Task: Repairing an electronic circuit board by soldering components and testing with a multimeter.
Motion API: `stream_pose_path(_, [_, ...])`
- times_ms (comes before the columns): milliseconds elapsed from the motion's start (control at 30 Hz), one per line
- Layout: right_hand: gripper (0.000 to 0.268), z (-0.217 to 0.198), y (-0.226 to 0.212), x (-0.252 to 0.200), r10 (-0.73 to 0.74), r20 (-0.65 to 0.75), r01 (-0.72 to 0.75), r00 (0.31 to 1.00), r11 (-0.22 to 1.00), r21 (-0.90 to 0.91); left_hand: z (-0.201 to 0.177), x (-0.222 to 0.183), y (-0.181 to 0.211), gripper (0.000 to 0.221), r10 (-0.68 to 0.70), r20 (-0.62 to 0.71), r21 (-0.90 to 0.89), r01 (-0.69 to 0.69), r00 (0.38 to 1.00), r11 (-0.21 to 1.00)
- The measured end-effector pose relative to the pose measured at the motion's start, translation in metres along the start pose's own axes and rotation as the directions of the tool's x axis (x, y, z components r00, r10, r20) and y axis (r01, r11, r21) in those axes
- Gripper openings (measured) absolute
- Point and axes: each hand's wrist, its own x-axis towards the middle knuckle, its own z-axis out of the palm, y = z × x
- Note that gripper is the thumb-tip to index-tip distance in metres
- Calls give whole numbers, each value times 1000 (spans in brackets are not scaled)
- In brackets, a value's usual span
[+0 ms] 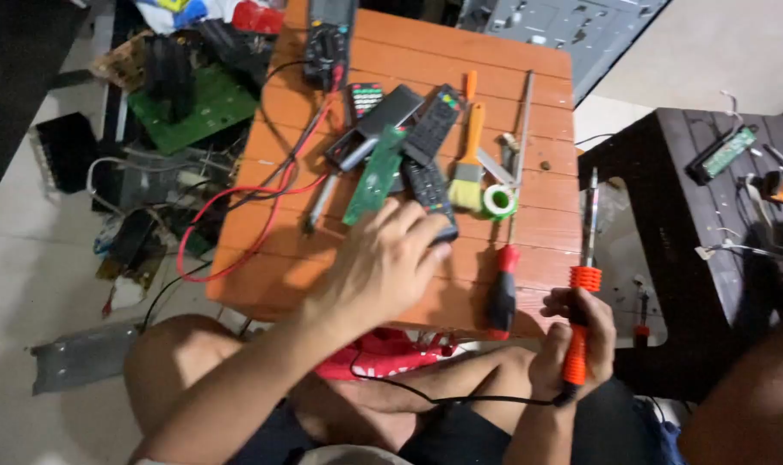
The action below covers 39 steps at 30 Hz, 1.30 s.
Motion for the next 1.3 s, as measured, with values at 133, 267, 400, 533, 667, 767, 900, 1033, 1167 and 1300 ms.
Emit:
stream_pose_path(133, [35, 2, 11, -1, 35, 16, -35, 999, 999, 5, 26, 44, -29, 22, -11, 134, 83, 0, 991, 997])
stream_pose_path(267, [35, 9, 9, 4, -56, 88, 67, 995, 989, -129, 65, 75, -51, 27, -40, 188, 168, 8, 981, 986])
stream_pose_path(400, [37, 7, 12, 2, -121, 111, 146, 987, 956, -254, 99, 86, -48, 30, 2, 225, 178, -43, 974, 983])
stream_pose_path(533, [34, 8, 8, 4, -121, 97, 143, 988, 953, -266, 121, 97, -48, 29, -68, 268, 210, 11, 961, 978])
stream_pose_path(667, [35, 10, 7, 4, -105, 104, 129, 989, 958, -257, 130, 103, -50, 18, -188, 298, 194, 134, 936, 972])
stream_pose_path(767, [35, 9, 9, 1, -102, 110, 126, 989, 963, -238, 127, 109, -52, 25, -239, 288, 166, 197, 927, 966])
stream_pose_path(900, [33, 9, 10, 0, -117, 86, 134, 989, 962, -238, 127, 116, -63, 24, -177, 204, 274, 117, 963, 955])
stream_pose_path(1033, [36, 7, 13, -2, -89, 114, 110, 990, 975, -194, 138, 123, -62, 19, -289, 324, 344, 172, 901, 923])
stream_pose_path(1167, [36, 7, 14, -3, -97, 99, 116, 990, 969, -219, 143, 122, -59, 16, -307, 334, 383, 169, 891, 908])
stream_pose_path(1300, [40, 7, 13, -3, -112, 106, 130, 988, 975, -183, 143, 124, -52, 12, -308, 319, 480, 127, 896, 868])
